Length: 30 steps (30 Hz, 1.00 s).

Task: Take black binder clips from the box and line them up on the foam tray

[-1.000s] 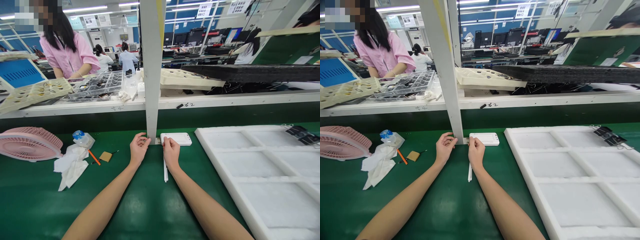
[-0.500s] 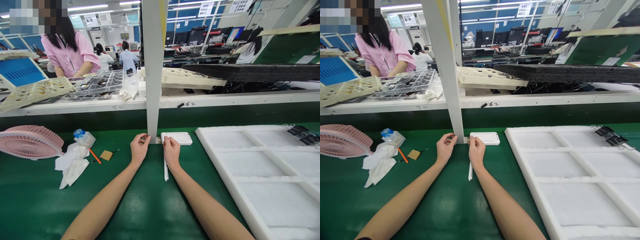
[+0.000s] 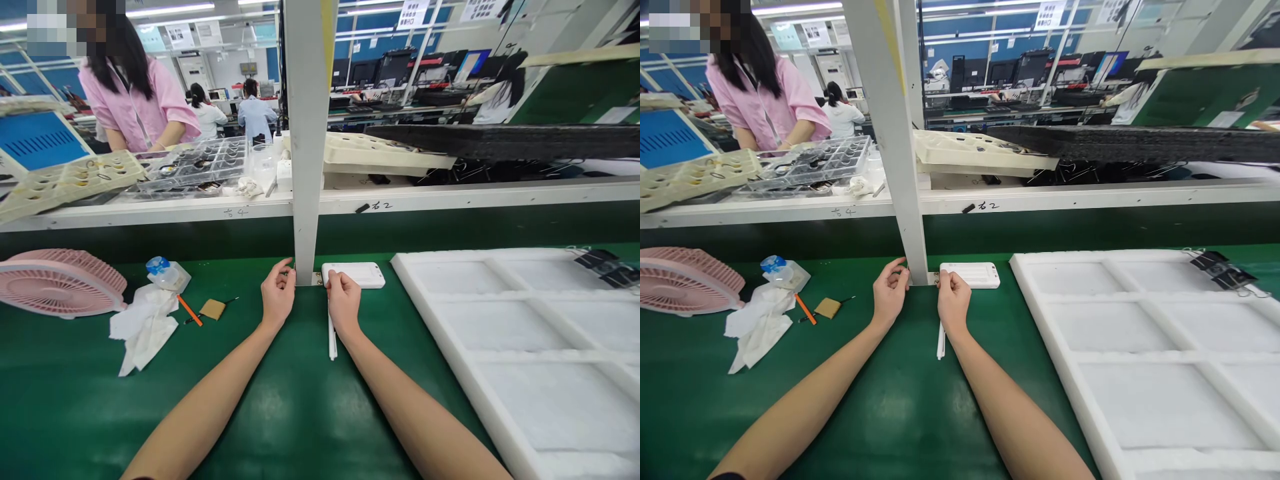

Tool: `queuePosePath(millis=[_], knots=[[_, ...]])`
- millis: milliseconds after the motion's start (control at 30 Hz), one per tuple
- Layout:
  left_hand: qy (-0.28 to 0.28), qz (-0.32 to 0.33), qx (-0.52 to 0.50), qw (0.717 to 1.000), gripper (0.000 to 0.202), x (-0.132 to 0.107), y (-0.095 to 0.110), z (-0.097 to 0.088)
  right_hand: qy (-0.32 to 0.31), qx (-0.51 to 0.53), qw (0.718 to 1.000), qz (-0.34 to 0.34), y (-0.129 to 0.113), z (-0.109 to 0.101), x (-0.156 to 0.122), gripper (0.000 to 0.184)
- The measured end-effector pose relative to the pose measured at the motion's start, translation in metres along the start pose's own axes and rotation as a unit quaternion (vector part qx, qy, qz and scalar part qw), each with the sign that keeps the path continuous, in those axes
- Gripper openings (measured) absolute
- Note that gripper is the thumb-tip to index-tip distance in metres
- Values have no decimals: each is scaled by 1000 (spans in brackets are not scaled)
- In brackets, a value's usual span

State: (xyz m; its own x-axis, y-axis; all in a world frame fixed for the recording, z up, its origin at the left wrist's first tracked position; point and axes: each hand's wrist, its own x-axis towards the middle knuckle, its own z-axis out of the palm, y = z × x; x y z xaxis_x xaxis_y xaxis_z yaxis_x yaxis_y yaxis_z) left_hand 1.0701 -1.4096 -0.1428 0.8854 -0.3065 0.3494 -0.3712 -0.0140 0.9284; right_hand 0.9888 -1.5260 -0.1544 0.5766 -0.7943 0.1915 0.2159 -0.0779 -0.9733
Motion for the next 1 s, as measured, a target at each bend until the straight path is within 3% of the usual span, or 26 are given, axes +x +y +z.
queuePosePath(millis=[167,600,1000], knots=[[-18,8,-34,999,40,-2,0,1,-1,2,1000,-1,0,0,0,46],[-34,-61,-145,987,42,6,-2,-3,-5,6,1000,3,2,-1,0,46],[-12,-69,-130,989,42,5,-2,-3,-8,11,1000,14,3,-1,1,45]])
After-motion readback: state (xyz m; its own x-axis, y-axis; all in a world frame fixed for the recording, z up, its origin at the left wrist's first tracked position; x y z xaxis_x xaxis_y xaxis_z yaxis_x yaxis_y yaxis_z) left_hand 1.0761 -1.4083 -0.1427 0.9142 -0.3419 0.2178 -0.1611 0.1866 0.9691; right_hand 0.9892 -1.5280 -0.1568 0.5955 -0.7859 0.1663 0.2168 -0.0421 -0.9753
